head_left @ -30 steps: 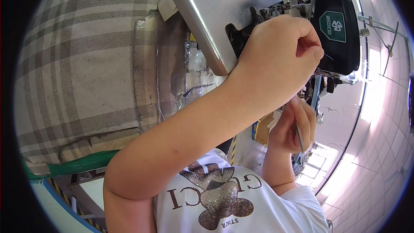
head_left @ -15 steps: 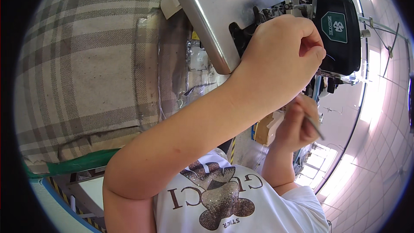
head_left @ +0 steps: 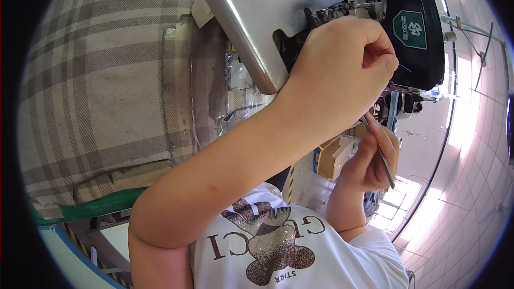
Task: Threading an industrial sewing machine using tweezers for precision.
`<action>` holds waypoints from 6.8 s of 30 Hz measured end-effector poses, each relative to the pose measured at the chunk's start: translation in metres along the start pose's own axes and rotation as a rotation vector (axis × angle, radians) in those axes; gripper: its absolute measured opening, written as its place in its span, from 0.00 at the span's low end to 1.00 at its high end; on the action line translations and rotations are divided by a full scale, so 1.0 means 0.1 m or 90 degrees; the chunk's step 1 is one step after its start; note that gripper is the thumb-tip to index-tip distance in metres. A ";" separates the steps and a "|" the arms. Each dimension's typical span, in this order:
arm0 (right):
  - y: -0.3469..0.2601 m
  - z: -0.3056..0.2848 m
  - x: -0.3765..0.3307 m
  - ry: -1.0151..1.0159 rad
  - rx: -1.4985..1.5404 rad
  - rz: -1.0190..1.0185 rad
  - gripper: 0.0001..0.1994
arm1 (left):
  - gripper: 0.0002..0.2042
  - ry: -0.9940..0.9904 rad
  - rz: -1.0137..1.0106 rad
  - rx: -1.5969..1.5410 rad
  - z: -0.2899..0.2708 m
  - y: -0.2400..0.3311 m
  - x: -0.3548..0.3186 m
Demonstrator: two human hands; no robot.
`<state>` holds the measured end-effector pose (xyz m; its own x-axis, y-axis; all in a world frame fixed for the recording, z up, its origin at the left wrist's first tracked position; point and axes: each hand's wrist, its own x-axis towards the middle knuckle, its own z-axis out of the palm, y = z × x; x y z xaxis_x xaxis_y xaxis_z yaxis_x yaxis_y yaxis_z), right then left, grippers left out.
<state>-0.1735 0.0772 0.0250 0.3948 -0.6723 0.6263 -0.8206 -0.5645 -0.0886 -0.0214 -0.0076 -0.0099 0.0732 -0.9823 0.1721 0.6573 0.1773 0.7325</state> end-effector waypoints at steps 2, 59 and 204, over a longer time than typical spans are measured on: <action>0.02 0.07 0.00 -0.023 -0.035 0.051 0.08 | 0.04 0.005 0.001 -0.003 0.00 0.00 0.00; 0.09 0.20 0.09 0.060 0.263 0.205 0.08 | 0.07 -0.100 -0.054 -0.023 -0.10 0.21 -0.03; -0.04 0.01 -0.04 -0.054 0.219 -0.081 0.14 | 0.06 -0.128 -0.024 0.000 -0.10 0.23 -0.03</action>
<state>-0.1716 0.0820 0.0223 0.5296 -0.6152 0.5840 -0.5811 -0.7646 -0.2786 0.0009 -0.0016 -0.0005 -0.1027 -0.9569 0.2717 0.6564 0.1400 0.7413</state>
